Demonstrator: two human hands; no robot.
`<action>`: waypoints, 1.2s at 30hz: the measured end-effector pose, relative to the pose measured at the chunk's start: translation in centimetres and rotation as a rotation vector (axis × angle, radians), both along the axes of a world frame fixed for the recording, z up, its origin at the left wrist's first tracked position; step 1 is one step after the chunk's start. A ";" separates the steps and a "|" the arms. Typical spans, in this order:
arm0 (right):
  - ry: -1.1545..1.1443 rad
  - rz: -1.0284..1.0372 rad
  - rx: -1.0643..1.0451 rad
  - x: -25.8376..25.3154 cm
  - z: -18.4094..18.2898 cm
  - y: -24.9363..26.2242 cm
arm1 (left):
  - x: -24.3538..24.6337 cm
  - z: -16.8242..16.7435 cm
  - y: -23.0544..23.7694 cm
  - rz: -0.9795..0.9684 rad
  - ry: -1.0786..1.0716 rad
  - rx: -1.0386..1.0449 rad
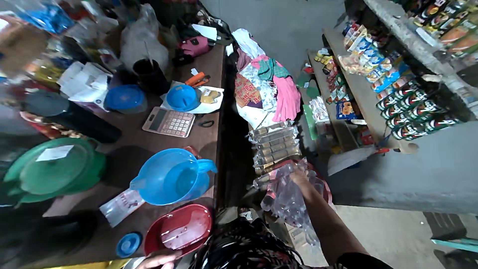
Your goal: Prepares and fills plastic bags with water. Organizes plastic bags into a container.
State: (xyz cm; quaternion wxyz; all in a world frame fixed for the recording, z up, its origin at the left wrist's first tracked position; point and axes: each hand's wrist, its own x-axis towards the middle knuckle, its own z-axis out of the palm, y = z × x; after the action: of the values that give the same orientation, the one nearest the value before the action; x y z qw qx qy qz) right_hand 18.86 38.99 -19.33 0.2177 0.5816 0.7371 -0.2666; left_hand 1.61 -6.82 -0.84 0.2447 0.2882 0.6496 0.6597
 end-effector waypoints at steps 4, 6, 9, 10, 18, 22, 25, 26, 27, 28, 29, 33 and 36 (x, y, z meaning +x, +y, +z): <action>-0.053 0.152 -0.088 -1.1 -1.9 -0.3 | 1.2 -4.8 12.1 -0.345 0.244 -0.313; -0.050 0.153 -0.139 -1.9 -2.2 -0.3 | 1.7 -10.0 20.6 -0.666 0.383 -0.588; -0.027 0.114 -0.163 -1.1 -2.0 1.0 | 3.2 -17.5 30.3 -0.876 0.429 -0.971; -0.024 0.097 -0.160 -1.0 -2.2 1.3 | 3.2 -19.2 32.1 -0.842 0.375 -1.055; 0.046 -0.072 -0.059 -0.2 -3.1 1.3 | 4.7 -20.3 36.1 -0.988 0.171 -1.101; 0.072 -0.095 0.050 -0.3 -3.6 0.9 | 5.8 -22.1 34.7 -0.870 -0.132 -0.817; 0.140 -0.155 -0.015 1.3 -2.3 1.7 | 8.1 -21.5 33.9 -0.776 -0.310 -0.793; 0.148 -0.160 -0.019 1.8 -2.1 1.9 | 8.9 -21.4 33.8 -0.717 -0.346 -0.799; 0.142 -0.155 -0.026 2.1 -1.8 2.2 | 9.4 -21.3 33.8 -0.676 -0.374 -0.790; 0.148 -0.150 -0.037 2.2 -1.6 2.6 | 9.6 -21.4 33.8 -0.651 -0.384 -0.772; 0.188 -0.154 -0.046 2.5 -1.5 2.9 | 9.7 -21.6 33.6 -0.639 -0.390 -0.742; 0.359 -0.171 -0.105 3.1 -0.5 2.9 | 9.8 -20.1 32.1 -0.577 -0.415 -0.692; 0.377 -0.165 -0.192 3.3 1.1 2.2 | 11.1 -18.9 30.4 -0.491 -0.322 -0.655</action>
State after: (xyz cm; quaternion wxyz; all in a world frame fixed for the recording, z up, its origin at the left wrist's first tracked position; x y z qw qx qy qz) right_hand 22.18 41.15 -18.23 0.1078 0.5566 0.6858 -0.4564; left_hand 12.69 23.56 -19.73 0.5708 0.2346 0.6903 0.3776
